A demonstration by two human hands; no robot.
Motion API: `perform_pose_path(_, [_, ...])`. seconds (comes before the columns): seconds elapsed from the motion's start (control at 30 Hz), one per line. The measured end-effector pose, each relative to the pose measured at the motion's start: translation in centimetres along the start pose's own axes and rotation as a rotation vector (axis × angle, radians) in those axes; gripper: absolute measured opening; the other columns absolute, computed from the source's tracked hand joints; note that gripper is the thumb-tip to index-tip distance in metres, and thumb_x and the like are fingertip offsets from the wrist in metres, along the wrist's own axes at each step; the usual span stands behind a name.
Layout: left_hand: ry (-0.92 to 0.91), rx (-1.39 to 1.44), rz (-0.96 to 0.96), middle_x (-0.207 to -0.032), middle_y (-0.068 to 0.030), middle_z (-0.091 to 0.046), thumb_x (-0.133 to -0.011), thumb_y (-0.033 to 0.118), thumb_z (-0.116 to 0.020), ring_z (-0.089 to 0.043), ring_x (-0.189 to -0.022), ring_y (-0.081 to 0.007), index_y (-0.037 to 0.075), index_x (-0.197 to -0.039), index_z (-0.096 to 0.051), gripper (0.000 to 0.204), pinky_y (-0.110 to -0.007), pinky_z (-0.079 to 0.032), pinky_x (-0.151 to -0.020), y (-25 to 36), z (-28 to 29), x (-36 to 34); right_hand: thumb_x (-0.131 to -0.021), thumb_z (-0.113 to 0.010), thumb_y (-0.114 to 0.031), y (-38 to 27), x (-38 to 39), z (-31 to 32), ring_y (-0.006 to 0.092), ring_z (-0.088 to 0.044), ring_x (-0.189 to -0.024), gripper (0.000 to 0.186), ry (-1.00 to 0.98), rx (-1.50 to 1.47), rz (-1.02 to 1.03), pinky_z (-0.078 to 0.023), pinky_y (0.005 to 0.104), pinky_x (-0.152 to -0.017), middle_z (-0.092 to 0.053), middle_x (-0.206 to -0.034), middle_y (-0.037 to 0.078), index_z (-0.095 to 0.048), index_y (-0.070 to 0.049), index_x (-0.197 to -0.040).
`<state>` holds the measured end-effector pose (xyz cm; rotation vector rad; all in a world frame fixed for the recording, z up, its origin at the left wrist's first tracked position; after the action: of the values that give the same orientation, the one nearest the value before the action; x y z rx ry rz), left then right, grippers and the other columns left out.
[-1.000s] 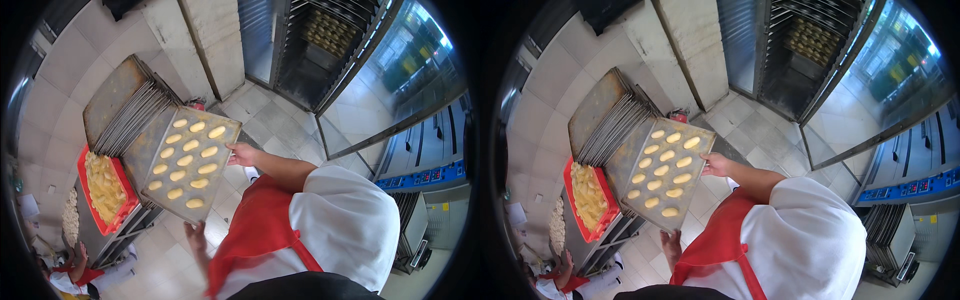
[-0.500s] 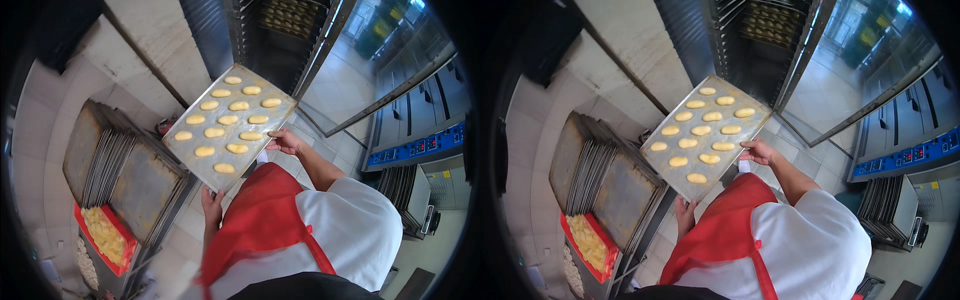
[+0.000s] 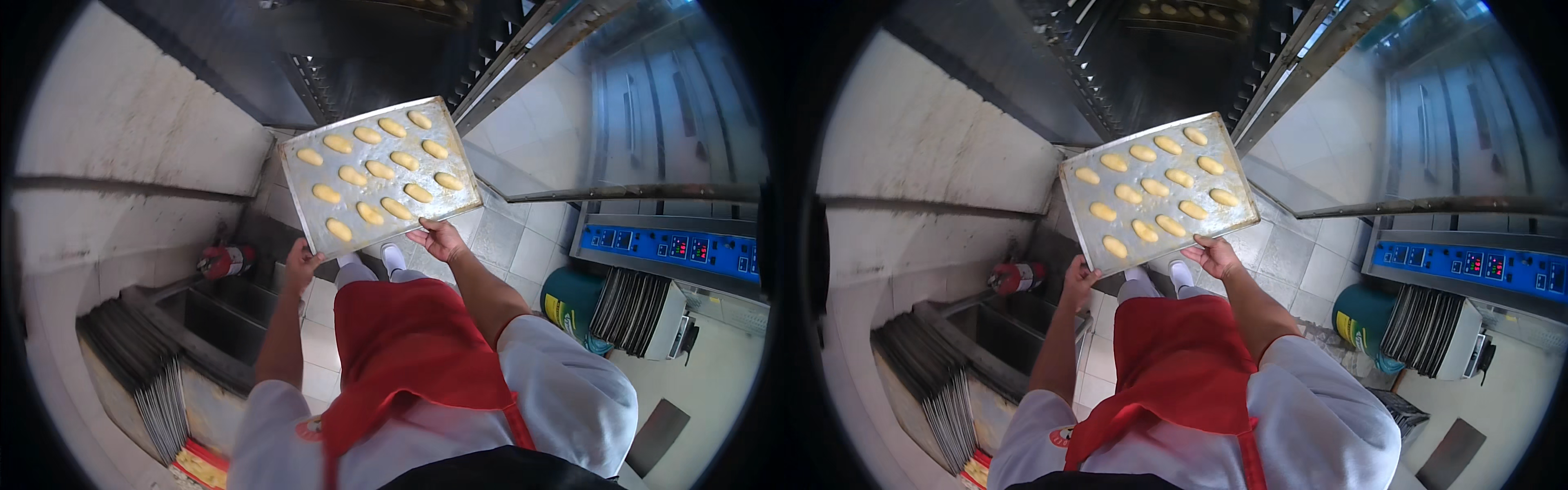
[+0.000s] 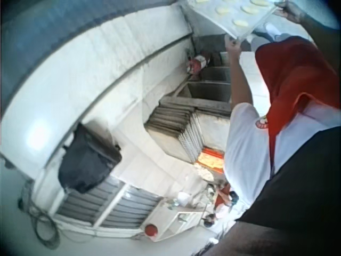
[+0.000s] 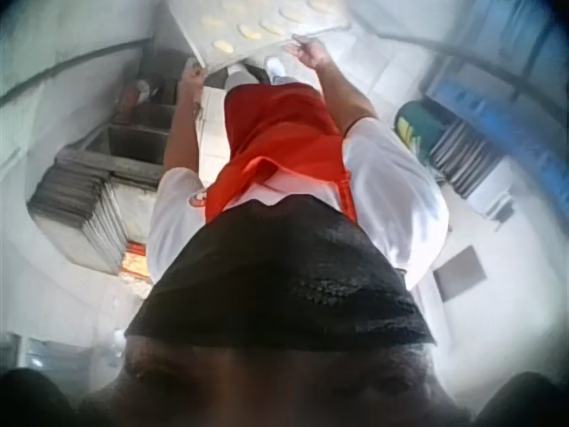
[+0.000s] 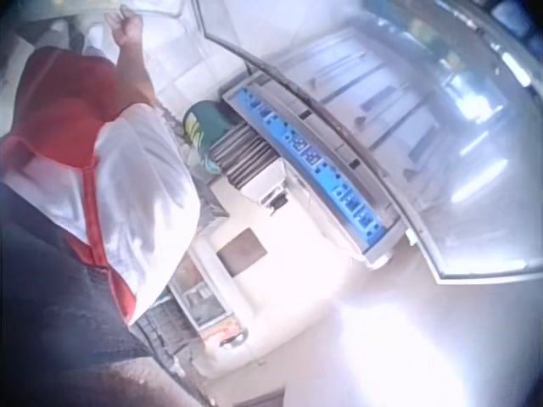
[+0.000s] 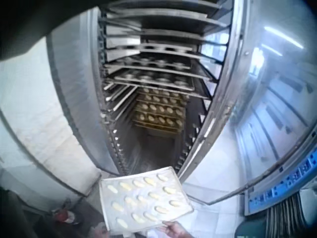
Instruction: The person coats small pieces of dough in a yellow cornmeal-like powder by hand, places them in rows on metal baking trays, and then slides the full trays into a commercial bakery rack.
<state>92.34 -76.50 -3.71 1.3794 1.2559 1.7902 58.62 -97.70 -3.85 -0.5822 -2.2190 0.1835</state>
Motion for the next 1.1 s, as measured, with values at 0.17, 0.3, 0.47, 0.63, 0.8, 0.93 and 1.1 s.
perform_pose_path(0.17, [-0.097,-0.069,0.059,-0.107,-0.0076,-0.072,-0.094,-0.002,-0.072,-0.07,-0.097,-0.0157,0.002,-0.13,-0.056,0.04,-0.033,-0.056,-0.088,0.7,3.9,-14.0,-0.103,-0.061,-0.005,-1.1,-7.8,-1.0,0.037,-0.069,-0.117,0.04,0.093,-0.185,0.032,-0.059,0.0519,-0.105,-0.062,-0.134,0.02,-0.048,0.004,-0.14])
perform_pose_path(0.3, [-0.194,-0.063,0.148,-0.107,-0.0076,-0.071,-0.094,-0.001,-0.071,-0.07,-0.098,-0.0163,0.002,-0.131,-0.055,0.04,-0.034,-0.056,-0.089,5.6,6.4,-23.7,-0.101,-0.064,-0.005,-2.3,-13.4,-2.6,0.0369,-0.067,-0.119,0.039,0.139,-0.304,0.025,-0.057,0.0516,-0.108,-0.063,-0.132,0.019,-0.051,0.003,-0.138])
perform_pose_path(0.47, [-0.275,-0.228,0.226,-0.11,-0.0095,-0.071,-0.095,0.003,-0.07,-0.07,-0.101,-0.0209,0.003,-0.138,-0.053,0.046,-0.036,-0.056,-0.093,10.6,7.0,-34.1,-0.102,-0.063,-0.005,-4.7,-20.7,-4.7,0.0374,-0.063,-0.122,0.044,0.226,-0.434,0.062,-0.057,0.0523,-0.108,-0.06,-0.134,0.014,-0.047,-0.002,-0.143])
perform_pose_path(0.63, [0.103,-0.635,0.16,-0.141,-0.0232,-0.062,-0.093,0.022,-0.077,-0.061,-0.131,-0.0351,0.005,-0.152,-0.048,0.068,-0.043,-0.05,-0.107,15.2,4.1,-41.9,-0.106,-0.055,-0.006,-12.3,-29.2,-6.8,0.0327,-0.065,-0.123,0.032,0.302,-0.395,0.117,-0.055,0.0494,-0.11,-0.062,-0.134,0.014,-0.053,-0.001,-0.138])
perform_pose_path(0.8, [0.393,-0.419,0.112,-0.151,-0.026,-0.054,-0.093,0.038,-0.076,-0.048,-0.144,-0.041,0.004,-0.15,-0.052,0.071,-0.045,-0.037,-0.121,16.2,-2.7,-37.7,-0.107,-0.058,-0.015,-23.5,-39.6,-8.2,0.0307,-0.069,-0.116,0.032,0.2,-0.321,0.308,-0.058,0.0496,-0.106,-0.068,-0.133,0.015,-0.06,-0.002,-0.135])
perform_pose_path(0.93, [0.488,-0.281,0.368,-0.151,-0.0252,-0.055,-0.091,0.038,-0.078,-0.051,-0.142,-0.04,0.004,-0.147,-0.056,0.069,-0.046,-0.04,-0.119,8.5,-5.6,-25.8,-0.093,-0.074,-0.055,-32.8,-44.5,-13.4,0.0296,-0.064,-0.123,0.065,0.121,-0.151,0.263,-0.057,0.0462,-0.098,-0.063,-0.141,0.01,-0.06,-0.012,-0.139])
perform_pose_path(1.1, [0.726,-0.136,0.765,-0.147,-0.027,-0.059,-0.088,0.04,-0.08,-0.058,-0.137,-0.0371,-0.002,-0.152,-0.049,0.082,-0.043,-0.045,-0.115,-2.9,-11.5,-3.8,-0.074,-0.071,-0.087,-38.7,-47.1,-21.4,0.032,-0.036,-0.148,0.11,0.147,-0.118,0.28,-0.036,0.0513,-0.113,-0.034,-0.167,0.008,-0.041,-0.021,-0.157])
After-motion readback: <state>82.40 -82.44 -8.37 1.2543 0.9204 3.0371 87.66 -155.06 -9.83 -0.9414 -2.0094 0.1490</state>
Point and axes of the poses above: each hand's wrist, its own x-axis away from the middle knuckle, its own z-axis out of the back of the hand, y = z × x, the point moved 4 cm from there along -x, towards the middle knuckle
